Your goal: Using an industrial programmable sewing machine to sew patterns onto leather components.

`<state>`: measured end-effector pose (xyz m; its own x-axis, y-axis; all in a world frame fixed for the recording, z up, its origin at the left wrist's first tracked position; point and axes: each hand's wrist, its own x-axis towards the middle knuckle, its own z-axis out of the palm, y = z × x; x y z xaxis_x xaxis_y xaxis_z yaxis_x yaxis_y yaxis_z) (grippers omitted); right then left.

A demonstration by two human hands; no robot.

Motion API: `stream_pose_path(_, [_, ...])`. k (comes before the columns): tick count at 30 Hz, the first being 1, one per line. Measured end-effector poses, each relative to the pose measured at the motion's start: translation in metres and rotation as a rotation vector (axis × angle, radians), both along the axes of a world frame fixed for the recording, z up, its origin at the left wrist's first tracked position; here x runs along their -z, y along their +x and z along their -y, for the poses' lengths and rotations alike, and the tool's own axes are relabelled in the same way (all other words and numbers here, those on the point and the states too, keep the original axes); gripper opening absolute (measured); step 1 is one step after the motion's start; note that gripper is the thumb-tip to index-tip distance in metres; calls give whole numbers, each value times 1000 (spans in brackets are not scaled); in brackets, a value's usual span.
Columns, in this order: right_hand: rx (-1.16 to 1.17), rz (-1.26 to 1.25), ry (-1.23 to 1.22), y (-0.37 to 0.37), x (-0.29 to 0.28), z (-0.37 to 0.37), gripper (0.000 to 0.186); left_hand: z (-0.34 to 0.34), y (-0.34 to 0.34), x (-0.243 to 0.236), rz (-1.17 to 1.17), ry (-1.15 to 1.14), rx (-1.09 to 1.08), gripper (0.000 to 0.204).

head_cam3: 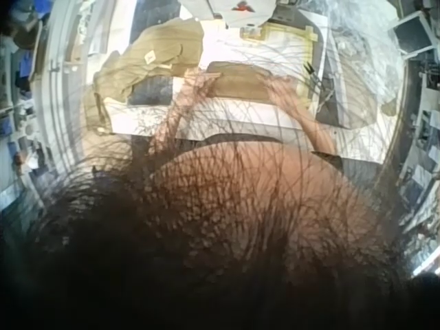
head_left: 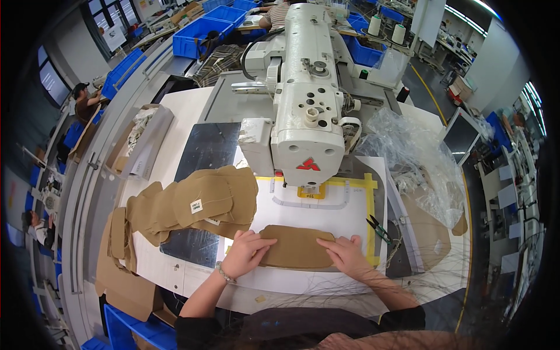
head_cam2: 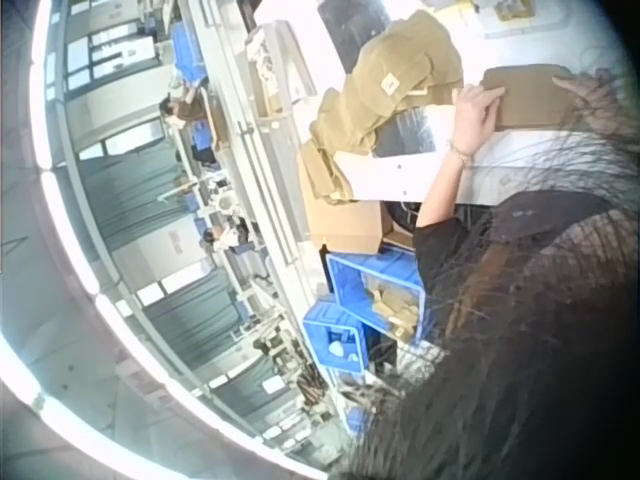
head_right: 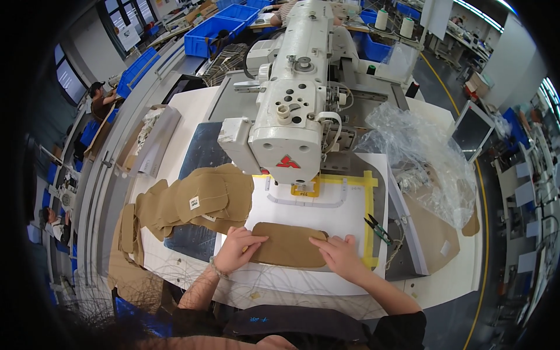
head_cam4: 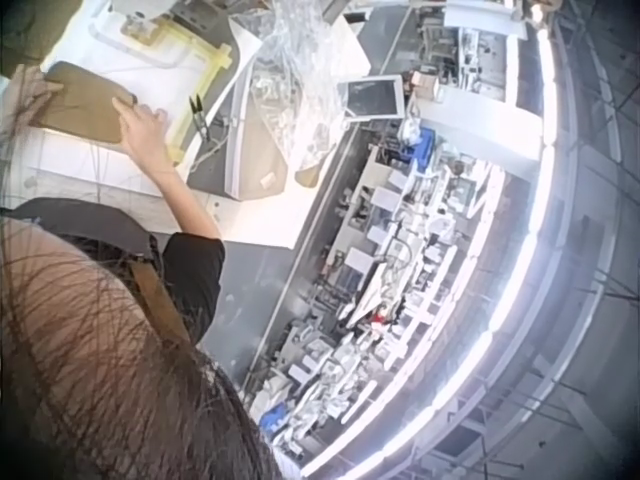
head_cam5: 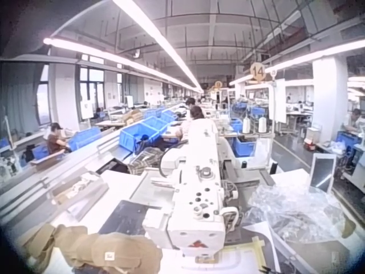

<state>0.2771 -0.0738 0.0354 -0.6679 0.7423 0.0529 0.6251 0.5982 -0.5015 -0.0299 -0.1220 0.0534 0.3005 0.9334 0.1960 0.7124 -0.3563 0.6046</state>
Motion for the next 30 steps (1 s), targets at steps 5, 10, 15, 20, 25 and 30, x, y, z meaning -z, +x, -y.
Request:
stream_pose_path(5, [163,-215,-126,7,-4,-29,29,-38,7,4,86,-48,-50,25])
stream_pose_path(10, [226,-410,-263,6,8,-67,28,-78,7,30,280,-174,-66,22])
stream_pose_path(15, [251,-415,-264,3,20,-116,29,-120,6,41,285,-45,-91,22])
stream_pose_path(20, [319,-416,-191,-2,38,-154,29,-153,12,44,264,-30,-235,17])
stream_pose_path(25, [360,-410,-15,-10,23,-148,22,-154,11,50,181,95,-260,17])
stream_pose_path(30, [349,-259,53,-11,10,-137,22,-153,9,54,103,130,-247,18])
